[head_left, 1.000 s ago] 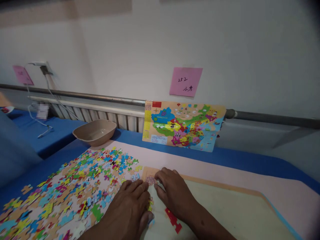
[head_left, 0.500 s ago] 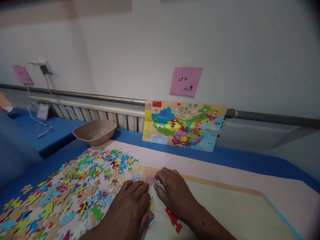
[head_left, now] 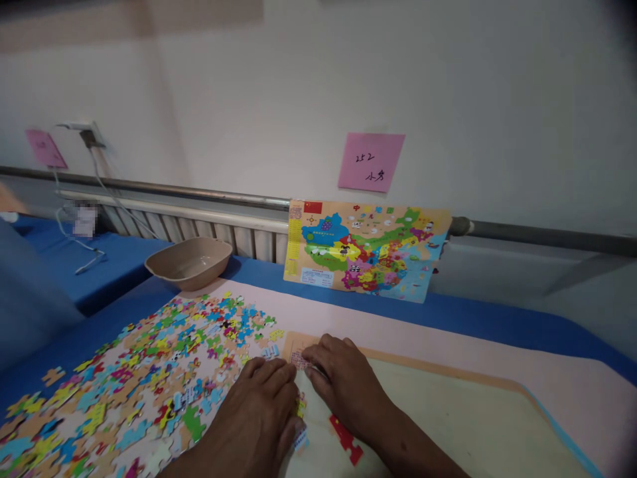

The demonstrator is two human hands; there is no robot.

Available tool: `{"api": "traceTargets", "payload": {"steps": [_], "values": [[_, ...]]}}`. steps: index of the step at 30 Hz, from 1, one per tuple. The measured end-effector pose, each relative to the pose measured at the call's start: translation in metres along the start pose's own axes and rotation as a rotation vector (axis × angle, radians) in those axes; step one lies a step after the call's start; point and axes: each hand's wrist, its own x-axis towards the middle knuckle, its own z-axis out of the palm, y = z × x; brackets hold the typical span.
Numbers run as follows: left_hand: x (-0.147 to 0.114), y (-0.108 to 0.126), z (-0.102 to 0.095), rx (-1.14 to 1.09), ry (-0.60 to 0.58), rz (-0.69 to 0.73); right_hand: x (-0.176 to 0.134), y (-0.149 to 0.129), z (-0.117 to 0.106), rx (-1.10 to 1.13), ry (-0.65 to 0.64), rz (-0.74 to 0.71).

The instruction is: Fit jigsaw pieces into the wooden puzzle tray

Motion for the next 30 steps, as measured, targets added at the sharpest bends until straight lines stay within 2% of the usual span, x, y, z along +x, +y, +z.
{"api": "traceTargets", "payload": {"steps": [4,7,11,14,20,26,30], "values": [[-0.001,-0.001,0.003,-0.005,0.018,0.001,0.0,0.001,0.003,-0.012,-0.001,0.011],[-0.001,0.0,0.002,-0.009,0.016,0.007,-0.001,0.004,0.008,-0.004,0.044,0.007],[0.001,0.001,-0.005,0.014,-0.041,0.008,-0.003,0.006,0.011,0.001,0.116,0.023],[0.003,0.001,-0.006,0.025,-0.056,0.003,-0.004,0.005,0.01,0.002,0.11,0.03],[0.001,-0.003,0.0,0.028,-0.003,0.026,-0.006,0.005,0.009,0.01,0.108,0.033],[0.004,0.0,-0.006,0.035,-0.039,0.015,-0.004,0.007,0.01,0.039,0.117,0.029],[0.002,-0.002,-0.002,0.035,-0.037,0.016,-0.003,0.007,0.011,0.044,0.119,0.032]]}}
